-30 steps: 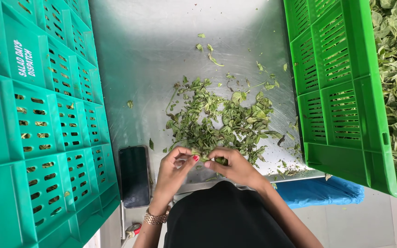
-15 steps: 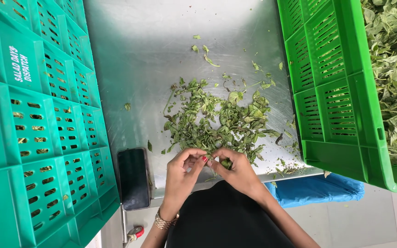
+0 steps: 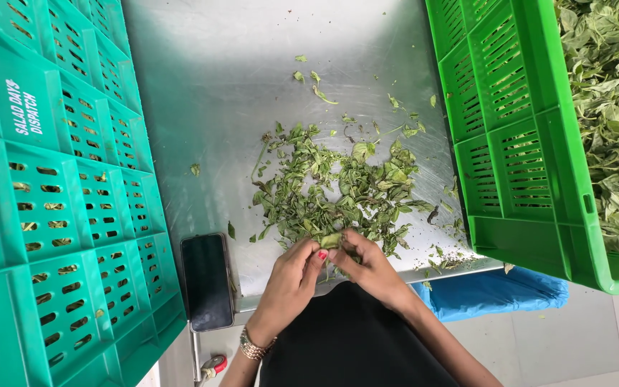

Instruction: Sorting and cleaning leafy greens on a stainless steel prep table.

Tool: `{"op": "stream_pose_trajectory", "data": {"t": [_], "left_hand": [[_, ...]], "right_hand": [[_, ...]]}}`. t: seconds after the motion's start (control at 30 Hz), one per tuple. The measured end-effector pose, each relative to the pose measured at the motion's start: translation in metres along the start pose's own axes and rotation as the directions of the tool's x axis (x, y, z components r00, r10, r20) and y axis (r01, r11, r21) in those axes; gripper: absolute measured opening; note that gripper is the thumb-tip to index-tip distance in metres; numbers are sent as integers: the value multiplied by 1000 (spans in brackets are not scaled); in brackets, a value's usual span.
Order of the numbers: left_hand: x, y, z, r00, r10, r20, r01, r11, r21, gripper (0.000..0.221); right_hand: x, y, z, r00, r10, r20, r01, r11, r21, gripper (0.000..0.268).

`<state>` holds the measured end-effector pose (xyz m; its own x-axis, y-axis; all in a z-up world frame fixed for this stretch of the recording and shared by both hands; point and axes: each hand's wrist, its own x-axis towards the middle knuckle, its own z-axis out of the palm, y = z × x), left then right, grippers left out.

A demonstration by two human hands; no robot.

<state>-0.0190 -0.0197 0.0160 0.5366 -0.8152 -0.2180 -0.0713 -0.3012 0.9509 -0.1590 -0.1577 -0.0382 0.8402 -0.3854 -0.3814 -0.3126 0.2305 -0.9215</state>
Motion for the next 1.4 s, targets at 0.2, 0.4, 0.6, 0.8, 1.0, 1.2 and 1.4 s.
{"op": "stream_pose_trajectory", "data": {"t": [0.2,0.4,0.6,0.8,1.0,1.2,1.4], "left_hand": [[6,-8,-5,974,125,189,-145,984,99,22],[13,-27,4,880,19,475,38,993,-111,28],[14,-35,15,675,53,736,311,884,-349,30],[19,-37,30,602,142,786,297,874,-385,35],[17,-42,40,606,101,789,266,909,-320,31],[21,-28,49,726,-33,687,316,903,-290,21],[19,-44,70,790,-106,604,281,938,-202,18]], "right_hand": [[-13,-22,-11,1000,15,9,-12,956,-292,13],[-34,-27,-29,989,56,135,-27,977,-213,18],[-57,-14,-48,948,111,298,-177,963,204,15],[-73,-8,-54,942,34,333,-241,758,606,12],[-113,17,-83,988,97,117,-151,714,684,10],[-170,58,-138,788,253,-562,-433,876,-213,30],[-149,-1,-89,689,76,-721,-537,722,-437,31]]}}
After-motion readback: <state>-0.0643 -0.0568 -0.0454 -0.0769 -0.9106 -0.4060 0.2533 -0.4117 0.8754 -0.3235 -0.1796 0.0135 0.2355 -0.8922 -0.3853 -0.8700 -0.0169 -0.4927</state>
